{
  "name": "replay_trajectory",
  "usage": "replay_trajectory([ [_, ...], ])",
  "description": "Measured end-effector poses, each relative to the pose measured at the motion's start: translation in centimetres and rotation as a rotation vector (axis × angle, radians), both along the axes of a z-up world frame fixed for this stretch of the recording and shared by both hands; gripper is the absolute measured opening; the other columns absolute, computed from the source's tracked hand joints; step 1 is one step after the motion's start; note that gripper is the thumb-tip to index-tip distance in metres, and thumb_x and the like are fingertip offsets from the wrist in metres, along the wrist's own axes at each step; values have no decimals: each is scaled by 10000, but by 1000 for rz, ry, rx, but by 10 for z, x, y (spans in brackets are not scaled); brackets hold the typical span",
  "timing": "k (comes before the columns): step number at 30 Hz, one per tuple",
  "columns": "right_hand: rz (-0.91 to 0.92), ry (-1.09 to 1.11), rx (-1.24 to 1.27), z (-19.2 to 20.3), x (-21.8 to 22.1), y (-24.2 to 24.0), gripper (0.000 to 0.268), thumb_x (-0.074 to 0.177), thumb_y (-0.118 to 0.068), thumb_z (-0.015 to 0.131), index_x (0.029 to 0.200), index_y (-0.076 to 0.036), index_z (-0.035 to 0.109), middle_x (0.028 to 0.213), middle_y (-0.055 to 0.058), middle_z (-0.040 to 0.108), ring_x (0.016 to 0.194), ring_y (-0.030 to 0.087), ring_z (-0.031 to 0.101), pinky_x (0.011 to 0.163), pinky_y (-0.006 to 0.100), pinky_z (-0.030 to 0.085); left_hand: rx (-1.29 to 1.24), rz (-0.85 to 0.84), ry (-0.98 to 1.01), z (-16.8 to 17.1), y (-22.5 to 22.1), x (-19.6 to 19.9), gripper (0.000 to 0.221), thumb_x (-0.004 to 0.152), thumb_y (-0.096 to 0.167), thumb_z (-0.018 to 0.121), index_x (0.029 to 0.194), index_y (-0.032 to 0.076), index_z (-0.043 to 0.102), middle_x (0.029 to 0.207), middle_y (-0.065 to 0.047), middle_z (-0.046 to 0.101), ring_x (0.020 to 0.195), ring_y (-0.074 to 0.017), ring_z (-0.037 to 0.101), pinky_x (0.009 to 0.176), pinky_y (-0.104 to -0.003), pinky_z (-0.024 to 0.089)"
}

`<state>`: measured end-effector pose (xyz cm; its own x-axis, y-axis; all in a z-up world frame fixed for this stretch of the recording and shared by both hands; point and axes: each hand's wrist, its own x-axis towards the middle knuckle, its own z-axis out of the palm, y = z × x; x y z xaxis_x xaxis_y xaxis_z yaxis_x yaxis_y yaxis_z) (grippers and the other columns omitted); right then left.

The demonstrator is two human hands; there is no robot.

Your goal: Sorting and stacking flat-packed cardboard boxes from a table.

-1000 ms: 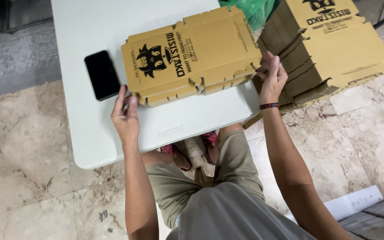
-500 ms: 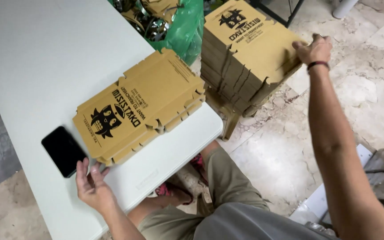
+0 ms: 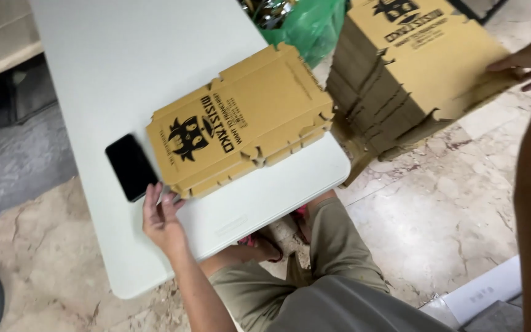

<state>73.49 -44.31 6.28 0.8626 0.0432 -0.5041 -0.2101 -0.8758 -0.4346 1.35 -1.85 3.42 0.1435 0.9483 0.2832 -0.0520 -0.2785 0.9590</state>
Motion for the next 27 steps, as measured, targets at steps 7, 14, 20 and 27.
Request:
replay_trajectory([
  [7, 67, 120, -95, -30, 48, 13, 761, 884, -433, 801, 1436, -6, 497, 1589, 116, 359, 1292, 370, 502, 855, 523, 529, -29, -26, 27, 16, -6, -1, 465, 1035, 121, 598, 1461, -26, 487, 1408, -229, 606, 1062, -267, 704, 797, -338, 651],
  [14, 72, -9, -198, 55, -49, 10, 696, 837, -372, 883, 1247, 134, 636, 1233, 233, 695, 922, 436, 701, 704, 585, 544, 39, -72, -3, 0, 0, -2, 436, 1071, 0, 578, 1493, -25, 470, 1428, -262, 582, 1074, -322, 685, 812, -383, 638],
  [20, 59, -79, -208, 65, -65, 25, 660, 813, -368, 903, 1124, 145, 628, 1080, 285, 687, 786, 453, 683, 596, 540, 559, 5, -40, 63, 25, -13, 2, 428, 1086, -67, 540, 1505, -42, 455, 1429, -229, 585, 1092, -330, 692, 819, -360, 640],
  [27, 31, -34, -157, 65, -67, 24, 570, 834, -374, 896, 1030, 87, 624, 980, 243, 679, 764, 385, 673, 640, 497, 557, 73, -50, 92, 19, -11, -1, 422, 1113, -70, 515, 1526, -63, 429, 1433, -263, 564, 1125, -386, 678, 838, -399, 621],
])
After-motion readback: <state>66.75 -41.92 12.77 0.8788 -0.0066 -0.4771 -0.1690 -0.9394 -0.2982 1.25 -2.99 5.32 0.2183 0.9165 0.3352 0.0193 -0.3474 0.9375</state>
